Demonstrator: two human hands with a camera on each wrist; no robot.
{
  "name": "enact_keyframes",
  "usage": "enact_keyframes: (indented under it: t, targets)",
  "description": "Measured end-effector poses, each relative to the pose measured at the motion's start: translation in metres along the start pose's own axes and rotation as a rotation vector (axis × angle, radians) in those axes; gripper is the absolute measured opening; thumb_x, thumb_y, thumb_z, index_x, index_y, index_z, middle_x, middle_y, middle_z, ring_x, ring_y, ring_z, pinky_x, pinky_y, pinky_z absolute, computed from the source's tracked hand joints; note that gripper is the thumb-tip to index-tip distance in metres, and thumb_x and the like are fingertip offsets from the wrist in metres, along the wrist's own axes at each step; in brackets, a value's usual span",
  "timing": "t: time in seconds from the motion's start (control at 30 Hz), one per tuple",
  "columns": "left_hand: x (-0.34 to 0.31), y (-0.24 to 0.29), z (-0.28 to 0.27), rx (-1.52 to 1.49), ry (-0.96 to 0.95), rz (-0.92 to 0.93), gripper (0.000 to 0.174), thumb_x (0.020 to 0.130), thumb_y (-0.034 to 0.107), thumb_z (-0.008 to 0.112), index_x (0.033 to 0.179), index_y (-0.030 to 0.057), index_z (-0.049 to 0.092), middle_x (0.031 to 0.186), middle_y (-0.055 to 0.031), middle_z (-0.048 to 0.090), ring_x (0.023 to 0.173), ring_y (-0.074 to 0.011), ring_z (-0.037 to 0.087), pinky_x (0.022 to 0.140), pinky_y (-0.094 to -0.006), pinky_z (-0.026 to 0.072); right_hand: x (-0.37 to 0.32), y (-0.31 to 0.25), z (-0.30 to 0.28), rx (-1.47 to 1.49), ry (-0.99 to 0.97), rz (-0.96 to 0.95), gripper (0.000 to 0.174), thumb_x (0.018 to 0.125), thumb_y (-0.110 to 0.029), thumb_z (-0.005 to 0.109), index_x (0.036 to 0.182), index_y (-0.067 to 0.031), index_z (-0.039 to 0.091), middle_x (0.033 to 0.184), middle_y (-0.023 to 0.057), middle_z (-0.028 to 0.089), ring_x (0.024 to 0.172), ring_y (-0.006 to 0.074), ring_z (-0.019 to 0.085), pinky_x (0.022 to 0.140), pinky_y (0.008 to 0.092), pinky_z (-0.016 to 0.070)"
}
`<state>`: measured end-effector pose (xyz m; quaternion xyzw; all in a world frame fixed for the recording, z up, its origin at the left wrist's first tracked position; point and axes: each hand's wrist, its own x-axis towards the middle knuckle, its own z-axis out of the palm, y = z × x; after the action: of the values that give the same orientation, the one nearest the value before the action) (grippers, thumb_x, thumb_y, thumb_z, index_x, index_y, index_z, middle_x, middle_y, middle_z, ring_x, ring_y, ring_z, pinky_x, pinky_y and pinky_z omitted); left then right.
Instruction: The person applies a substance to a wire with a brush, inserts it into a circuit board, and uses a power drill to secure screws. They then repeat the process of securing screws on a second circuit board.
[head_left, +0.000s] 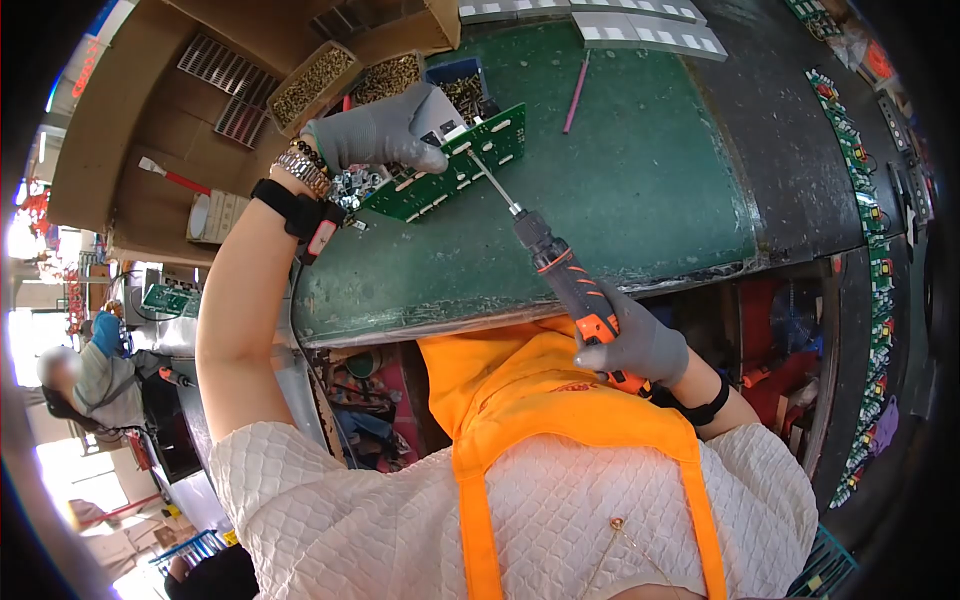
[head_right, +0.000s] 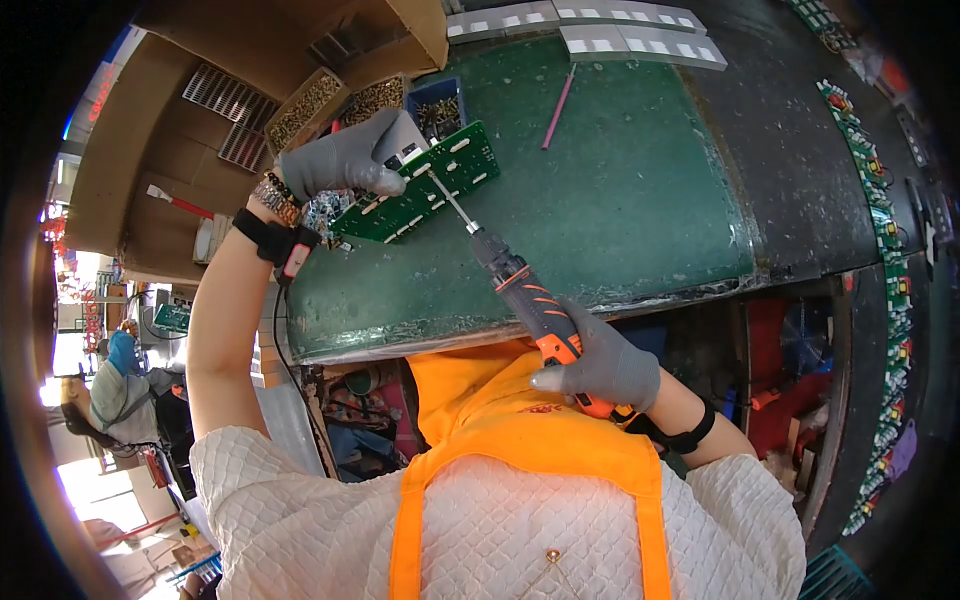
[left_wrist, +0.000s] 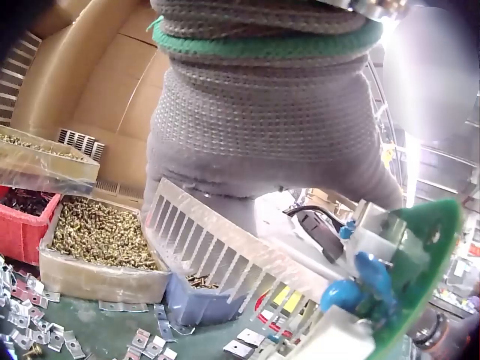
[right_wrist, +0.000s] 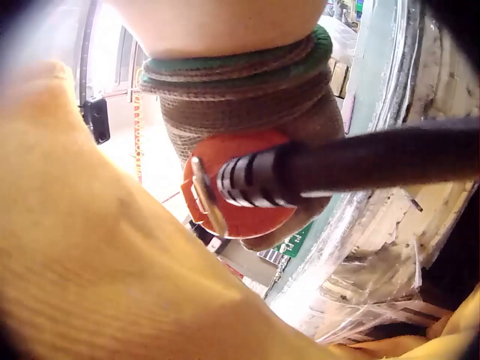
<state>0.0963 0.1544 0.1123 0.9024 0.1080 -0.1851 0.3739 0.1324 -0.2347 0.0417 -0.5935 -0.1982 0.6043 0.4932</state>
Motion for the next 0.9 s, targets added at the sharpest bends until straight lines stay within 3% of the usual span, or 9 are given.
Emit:
enact_keyframes:
  t: [0.17, 0.37, 0.8, 0.9]
  targets:
    - [0.003, -0.006, -0.001, 0.016, -0.001, 0.043, 0.07, 0.07, 0.03, 0.079, 0.123, 0.0013, 0.045, 0.102, -0.0077, 0.055, 0.094, -0.0157, 0.052, 0.086, -0.0311, 0.0438, -0.001, 0.0, 0.001, 0.233, -0.068, 0.035, 0.079, 0.071, -0.012, 0.079, 0.137, -0.0026, 0.037, 0.084, 0.0034, 0.055, 0.061, 0.0118, 0.057, 0.054, 0.0283, 0.0509]
    - [0.002, -0.006, -0.001, 0.012, 0.0, 0.057, 0.074, 0.069, 0.032, 0.079, 0.126, 0.0005, 0.044, 0.103, -0.0074, 0.055, 0.095, -0.0154, 0.052, 0.085, -0.0306, 0.0441, 0.008, 0.014, -0.007, 0.135, -0.038, -0.054, 0.082, 0.069, -0.016, 0.082, 0.137, -0.0022, 0.039, 0.085, 0.0033, 0.055, 0.064, 0.011, 0.056, 0.056, 0.0269, 0.0506]
    - [0.005, -0.007, -0.005, 0.005, -0.039, 0.009, 0.077, 0.069, 0.033, 0.079, 0.127, -0.0005, 0.042, 0.103, -0.0081, 0.055, 0.094, -0.015, 0.053, 0.081, -0.0292, 0.0458, 0.008, 0.007, -0.015, 0.095, -0.01, -0.051, 0.087, 0.069, -0.015, 0.081, 0.141, -0.0024, 0.035, 0.083, 0.0032, 0.055, 0.063, 0.0111, 0.057, 0.056, 0.0268, 0.05]
    - [0.001, 0.0, -0.004, 0.007, -0.034, -0.002, 0.076, 0.07, 0.033, 0.079, 0.127, -0.001, 0.042, 0.103, -0.0091, 0.056, 0.095, -0.0153, 0.053, 0.081, -0.0291, 0.0463, 0.005, 0.003, -0.012, 0.114, -0.032, -0.039, 0.079, 0.07, -0.013, 0.079, 0.137, -0.0024, 0.038, 0.083, 0.0038, 0.056, 0.063, 0.0115, 0.057, 0.055, 0.0276, 0.0502]
